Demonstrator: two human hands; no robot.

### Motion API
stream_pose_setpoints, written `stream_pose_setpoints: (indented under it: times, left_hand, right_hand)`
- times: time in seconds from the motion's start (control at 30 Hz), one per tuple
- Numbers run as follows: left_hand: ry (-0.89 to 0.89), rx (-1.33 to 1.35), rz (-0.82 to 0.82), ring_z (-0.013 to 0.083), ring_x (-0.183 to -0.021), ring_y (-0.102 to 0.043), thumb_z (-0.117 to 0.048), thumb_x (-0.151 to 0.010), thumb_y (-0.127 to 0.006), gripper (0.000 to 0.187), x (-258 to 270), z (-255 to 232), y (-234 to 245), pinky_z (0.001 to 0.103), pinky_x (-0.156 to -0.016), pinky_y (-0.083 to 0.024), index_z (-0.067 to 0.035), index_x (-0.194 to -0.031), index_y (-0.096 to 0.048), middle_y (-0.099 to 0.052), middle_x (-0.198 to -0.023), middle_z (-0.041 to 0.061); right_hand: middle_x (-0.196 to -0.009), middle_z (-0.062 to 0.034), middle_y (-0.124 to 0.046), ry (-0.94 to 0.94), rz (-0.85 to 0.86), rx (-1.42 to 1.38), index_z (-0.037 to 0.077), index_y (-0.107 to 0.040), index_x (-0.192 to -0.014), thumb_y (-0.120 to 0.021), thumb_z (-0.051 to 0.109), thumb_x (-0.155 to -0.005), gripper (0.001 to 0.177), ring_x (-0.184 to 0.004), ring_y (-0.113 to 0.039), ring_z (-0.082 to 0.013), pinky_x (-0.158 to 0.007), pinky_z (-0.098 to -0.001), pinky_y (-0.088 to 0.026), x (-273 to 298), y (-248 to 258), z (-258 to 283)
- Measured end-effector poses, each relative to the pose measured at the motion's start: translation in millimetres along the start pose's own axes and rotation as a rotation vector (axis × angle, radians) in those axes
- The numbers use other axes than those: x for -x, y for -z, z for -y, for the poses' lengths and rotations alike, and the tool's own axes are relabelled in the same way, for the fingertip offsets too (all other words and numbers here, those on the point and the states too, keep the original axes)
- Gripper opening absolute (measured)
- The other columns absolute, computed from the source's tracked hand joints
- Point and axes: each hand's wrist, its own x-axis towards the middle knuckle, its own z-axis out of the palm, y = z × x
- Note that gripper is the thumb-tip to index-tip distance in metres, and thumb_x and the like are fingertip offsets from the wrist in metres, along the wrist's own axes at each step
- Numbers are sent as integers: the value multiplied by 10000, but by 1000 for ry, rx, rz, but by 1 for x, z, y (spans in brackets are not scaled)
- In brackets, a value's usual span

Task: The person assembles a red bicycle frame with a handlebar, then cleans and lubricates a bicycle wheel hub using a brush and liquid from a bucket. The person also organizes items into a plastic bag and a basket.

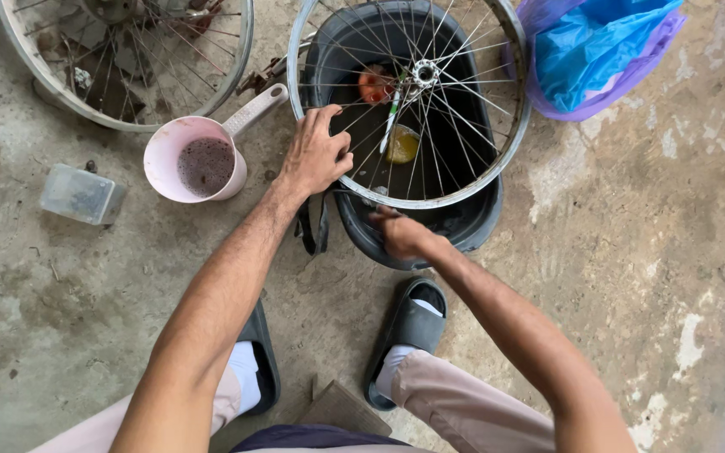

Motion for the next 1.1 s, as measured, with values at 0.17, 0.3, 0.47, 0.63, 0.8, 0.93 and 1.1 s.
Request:
stream_pose_setpoints:
  times: [0.17,0.3,0.47,0.63,0.8,0.93,1.1]
  left_hand:
    - [12,20,-21,395,-1466,-384,-246,-915,-753,230,13,-3,5,516,-1199,-323,-26,-949,-695,-420,-1574,251]
    - [-20,-80,-25,384,-1448,-389,-321,-922,-773,289,24,0,15,577,-1219,-259,-42,-965,-712,-456,-1528,239]
    - [-17,-58,-11,384,-1491,-354,-392,-939,-752,356,36,2,19,579,-1223,-246,-46,-1019,-734,-437,-1555,237]
    - [-35,-69,37,370,-1499,-296,-500,-886,-757,507,46,-3,16,627,-1193,-211,-53,-1124,-736,-413,-1550,219]
    - [28,-84,148,354,-1478,-290,-546,-847,-770,556,46,-11,18,666,-1187,-163,-65,-1123,-723,-462,-1455,181]
    - [42,-130,226,355,-1451,-298,-529,-859,-768,543,50,-23,16,678,-1161,-150,-71,-1145,-709,-463,-1424,184]
    - [-81,-171,178,363,-1436,-324,-422,-827,-783,543,64,-24,29,600,-1133,-236,-77,-1230,-675,-468,-1446,193]
  right_hand:
    - [-1629,-318,-255,-52,-272,-177,40,-416,-1538,-482,39,-795,746,-1407,-382,-452,-1131,-500,-308,-53,-59,-39]
    - [-1427,-172,-581,-63,-451,94,140,-577,-1423,-450,133,-1004,438,-1271,-584,-322,-1089,-425,-441,-69,-88,-43]
    - [-1148,-165,-709,-132,-347,210,95,-643,-1216,-451,153,-1031,273,-999,-707,-294,-860,-394,-567,-83,-89,-40]
    - [-959,-173,-723,-150,-173,74,59,-652,-1147,-434,160,-1077,250,-856,-714,-297,-772,-412,-584,-68,-65,-33]
    - [-976,-190,-703,-248,-52,-373,122,-621,-1243,-454,61,-948,344,-824,-712,-347,-709,-466,-575,-13,-18,-24]
    - [-955,-181,-751,-141,-48,-280,64,-719,-1106,-583,58,-923,228,-890,-728,-326,-760,-433,-579,32,20,-7]
    - [-1005,-146,-753,-264,-36,-323,96,-676,-1222,-563,37,-955,296,-805,-759,-290,-705,-429,-619,76,76,29]
